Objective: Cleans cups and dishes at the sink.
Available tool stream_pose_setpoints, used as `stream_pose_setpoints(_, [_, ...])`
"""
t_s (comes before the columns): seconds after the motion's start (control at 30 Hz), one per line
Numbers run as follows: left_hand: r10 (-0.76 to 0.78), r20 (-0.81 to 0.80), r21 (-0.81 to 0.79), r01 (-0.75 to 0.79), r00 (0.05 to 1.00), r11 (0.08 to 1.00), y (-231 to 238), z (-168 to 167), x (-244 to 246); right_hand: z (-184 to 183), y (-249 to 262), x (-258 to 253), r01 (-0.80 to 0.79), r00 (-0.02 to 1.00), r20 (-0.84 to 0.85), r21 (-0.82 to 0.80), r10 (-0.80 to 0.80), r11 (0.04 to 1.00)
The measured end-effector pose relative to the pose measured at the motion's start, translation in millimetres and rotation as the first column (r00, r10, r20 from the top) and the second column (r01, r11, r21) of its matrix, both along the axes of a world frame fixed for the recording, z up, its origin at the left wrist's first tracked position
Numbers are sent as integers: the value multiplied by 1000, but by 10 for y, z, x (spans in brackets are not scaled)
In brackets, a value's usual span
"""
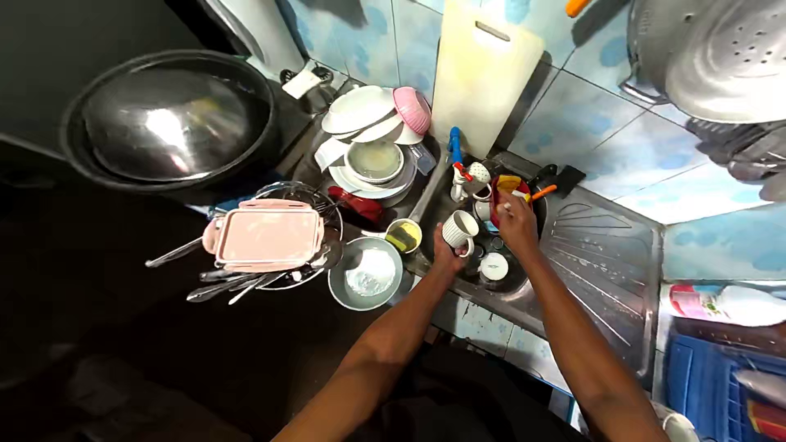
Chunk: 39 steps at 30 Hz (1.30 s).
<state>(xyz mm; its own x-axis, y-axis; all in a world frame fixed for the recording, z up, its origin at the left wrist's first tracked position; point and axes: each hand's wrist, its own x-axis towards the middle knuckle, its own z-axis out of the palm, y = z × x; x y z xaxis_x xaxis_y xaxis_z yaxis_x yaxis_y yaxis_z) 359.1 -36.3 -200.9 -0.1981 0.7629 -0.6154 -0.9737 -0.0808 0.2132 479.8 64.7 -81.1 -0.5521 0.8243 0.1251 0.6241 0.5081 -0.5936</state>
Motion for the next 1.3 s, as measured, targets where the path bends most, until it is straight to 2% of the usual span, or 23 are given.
stream_pose_setpoints(0.07, [45,49,-15,-44,998,999,116,-139,-39,214,201,-596,-143,978,162,54,132,988])
stream_pose_setpoints(0.13, [73,75,-41,-70,994,997,211,-188,-75,296,323,-1053,-242,904,365,0,225,970])
stream_pose_setpoints(0.2, [89,90,-42,-85,992,995,306,-237,-115,347,382,-1314,-267,814,516,-78,268,960])
stream_pose_setpoints(0.27, [100,97,-35,-97,990,995,388,-254,-177,373,394,-1404,-250,779,575,-80,250,965])
stream_pose_setpoints(0.47, [93,100,36,-97,991,995,563,-243,-308,381,540,-1302,-358,715,619,-75,325,931])
stream_pose_setpoints(0.6, [35,77,9,-36,996,999,537,-201,-351,366,644,-1244,-537,651,615,-41,445,843])
stream_pose_setpoints(0.7, [31,86,-30,-28,996,999,546,-234,-359,293,744,-1215,-611,626,614,4,480,791])
stream_pose_setpoints(1.3, [-19,95,-77,27,995,997,656,-349,-417,286,826,-1217,-625,611,613,-14,500,781])
